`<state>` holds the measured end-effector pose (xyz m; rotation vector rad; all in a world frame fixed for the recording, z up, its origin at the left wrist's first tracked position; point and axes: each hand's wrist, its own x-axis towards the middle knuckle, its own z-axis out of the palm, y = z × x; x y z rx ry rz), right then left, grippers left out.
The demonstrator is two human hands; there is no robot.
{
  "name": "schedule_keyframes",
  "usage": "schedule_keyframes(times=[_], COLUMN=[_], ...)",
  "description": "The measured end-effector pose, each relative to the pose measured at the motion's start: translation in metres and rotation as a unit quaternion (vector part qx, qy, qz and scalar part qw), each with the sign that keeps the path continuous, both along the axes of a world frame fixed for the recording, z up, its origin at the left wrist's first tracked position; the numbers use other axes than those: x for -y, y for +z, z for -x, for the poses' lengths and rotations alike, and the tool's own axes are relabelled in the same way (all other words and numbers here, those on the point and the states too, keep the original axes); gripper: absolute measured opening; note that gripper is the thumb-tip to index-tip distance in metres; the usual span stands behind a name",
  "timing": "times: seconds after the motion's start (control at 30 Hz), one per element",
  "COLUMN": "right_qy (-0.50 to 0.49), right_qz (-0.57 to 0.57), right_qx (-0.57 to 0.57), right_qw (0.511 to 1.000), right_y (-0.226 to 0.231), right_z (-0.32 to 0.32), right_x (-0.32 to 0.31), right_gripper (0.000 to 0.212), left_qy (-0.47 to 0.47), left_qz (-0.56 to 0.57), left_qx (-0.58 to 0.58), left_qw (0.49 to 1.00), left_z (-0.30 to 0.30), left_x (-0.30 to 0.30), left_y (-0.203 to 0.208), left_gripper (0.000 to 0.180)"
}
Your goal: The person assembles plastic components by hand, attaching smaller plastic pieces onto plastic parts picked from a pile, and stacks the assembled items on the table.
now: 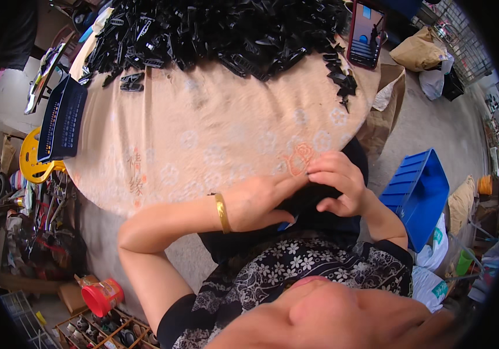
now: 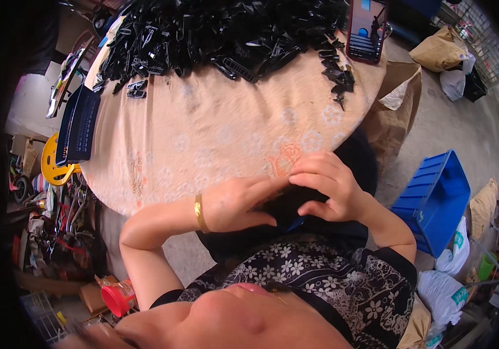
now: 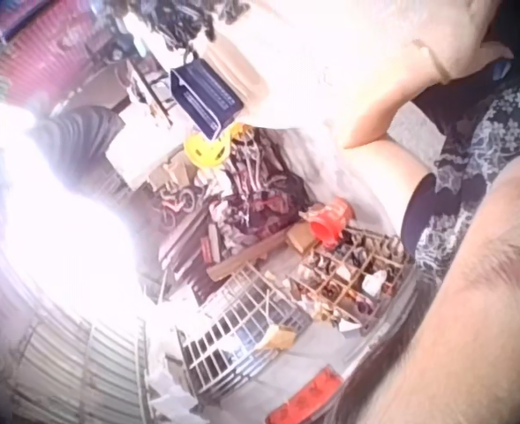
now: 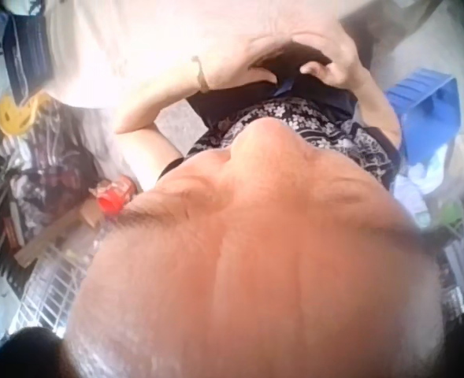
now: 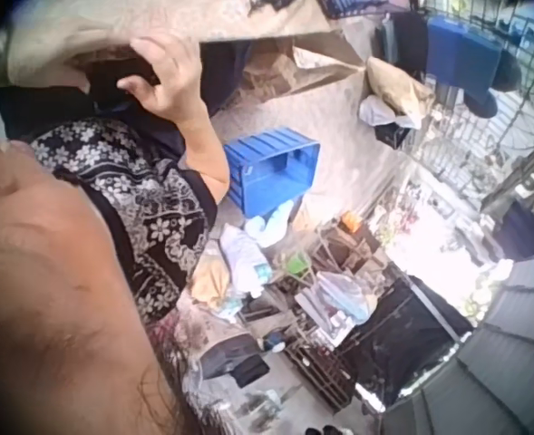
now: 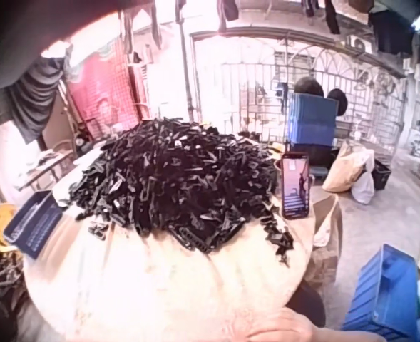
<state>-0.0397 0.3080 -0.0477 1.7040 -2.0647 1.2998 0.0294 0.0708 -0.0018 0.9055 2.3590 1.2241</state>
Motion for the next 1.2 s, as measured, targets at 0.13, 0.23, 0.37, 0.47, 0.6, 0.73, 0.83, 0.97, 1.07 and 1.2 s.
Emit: schedule_keyframes(times=[0.13, 0.23, 0.37, 0.47, 0.6, 0.73, 0.83, 0.97, 1.07, 1.2], right_qy=[-0.040, -0.172, -0.294, -0.333, -0.328, -0.334, -0.280, -0.219, -0.223, -0.353], right_qz=[0.002, 0.022, -0.005, -0.089, -0.180, -0.227, -0.209, -0.135, -0.060, 0.035], right_qx=[-0.023, -0.058, 0.006, 0.061, 0.060, 0.047, 0.040, 0.028, -0.011, -0.134], right_qw=[0.999, 0.983, 0.956, 0.937, 0.926, 0.914, 0.936, 0.966, 0.973, 0.925], right_y=[0.012, 0.018, 0.002, -0.003, -0.009, 0.010, 0.017, 0.008, 0.015, 0.015], right_z=[0.013, 0.047, 0.116, 0.146, 0.149, 0.121, 0.104, 0.101, 0.113, 0.158], right_x=[-0.014, -0.015, -0.009, 0.005, 0.038, 0.064, 0.076, 0.091, 0.092, 0.087], right_gripper=[0.048, 0.040, 0.047, 0.060, 0.073, 0.066, 0.069, 0.064, 0.057, 0.054], left_qy=[-0.047, -0.058, -0.078, -0.085, -0.098, -0.137, -0.117, -0.097, -0.090, 0.015], left_qz=[-0.070, -0.120, -0.149, -0.142, -0.063, -0.056, -0.087, -0.167, -0.206, -0.135], left_qx=[-0.134, -0.178, -0.205, -0.220, -0.240, -0.233, -0.271, -0.336, -0.371, -0.350], left_qw=[0.987, 0.975, 0.964, 0.961, 0.964, 0.961, 0.951, 0.922, 0.901, 0.927], left_z=[0.000, 0.000, 0.003, 0.014, 0.017, 0.005, 0.000, -0.006, -0.004, 0.005], left_x=[-0.005, -0.011, -0.008, 0.009, 0.009, -0.008, -0.015, -0.022, -0.016, -0.002], left_y=[-0.006, -0.011, 0.002, 0.013, 0.006, -0.018, -0.019, -0.017, -0.013, -0.008], left_gripper=[0.050, 0.041, 0.040, 0.042, 0.046, 0.044, 0.034, 0.027, 0.026, 0.027])
